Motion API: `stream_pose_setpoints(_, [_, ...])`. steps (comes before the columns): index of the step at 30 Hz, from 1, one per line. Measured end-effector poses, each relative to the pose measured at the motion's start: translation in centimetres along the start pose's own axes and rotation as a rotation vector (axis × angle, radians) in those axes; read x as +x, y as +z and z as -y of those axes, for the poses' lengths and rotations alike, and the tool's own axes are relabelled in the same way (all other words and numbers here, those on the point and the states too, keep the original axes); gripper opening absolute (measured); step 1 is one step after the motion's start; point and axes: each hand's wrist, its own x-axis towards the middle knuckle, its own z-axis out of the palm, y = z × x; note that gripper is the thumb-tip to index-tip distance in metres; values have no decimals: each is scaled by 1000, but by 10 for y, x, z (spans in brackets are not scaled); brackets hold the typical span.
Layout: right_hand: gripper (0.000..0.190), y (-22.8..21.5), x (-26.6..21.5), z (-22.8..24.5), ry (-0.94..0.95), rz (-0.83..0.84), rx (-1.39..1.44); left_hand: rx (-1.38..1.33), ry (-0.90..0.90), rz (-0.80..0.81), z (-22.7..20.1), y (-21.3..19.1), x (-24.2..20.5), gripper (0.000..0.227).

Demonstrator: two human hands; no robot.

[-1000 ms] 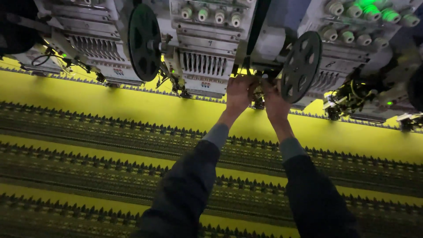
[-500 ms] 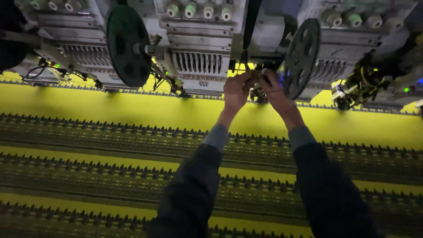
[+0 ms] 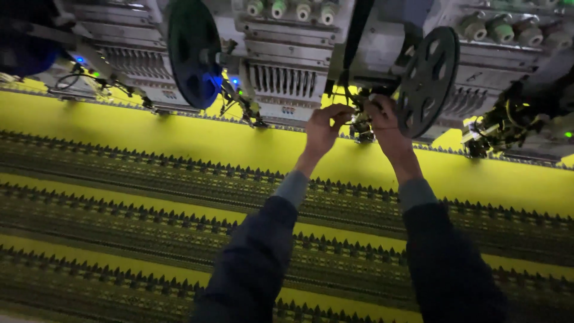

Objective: Operating a multi-head industrial embroidery machine by checking thread tension and smoothing the fabric across the heads.

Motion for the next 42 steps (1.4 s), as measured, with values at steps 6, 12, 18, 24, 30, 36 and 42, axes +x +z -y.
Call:
stream_pose_setpoints(6, [16, -16, 1, 19, 5, 13, 25, 89, -144, 53, 1, 16, 2, 14])
stream_pose_setpoints(12, [22, -26, 3, 32, 18, 13, 53, 116, -173, 153, -6, 11, 10, 13])
stream_pose_setpoints(18, [29, -37, 7, 38, 42, 28, 65, 44, -203, 199, -15, 7, 24, 18])
stream_pose_setpoints(24, [27, -108, 33, 70, 141, -41, 1070, 149, -338, 338, -16, 14, 30, 17])
stream_pose_setpoints(30, [7, -88, 30, 54, 92, -42, 858, 239, -274, 397, -36, 6, 43, 23])
stream_pose_setpoints(36, [8, -46, 13, 35, 39, -6, 410, 362, -224, 471, -61, -4, 49, 19])
stream_pose_setpoints(42, [10, 10, -6, 27, 292, 139, 118, 444, -192, 335, -40, 23, 27, 22])
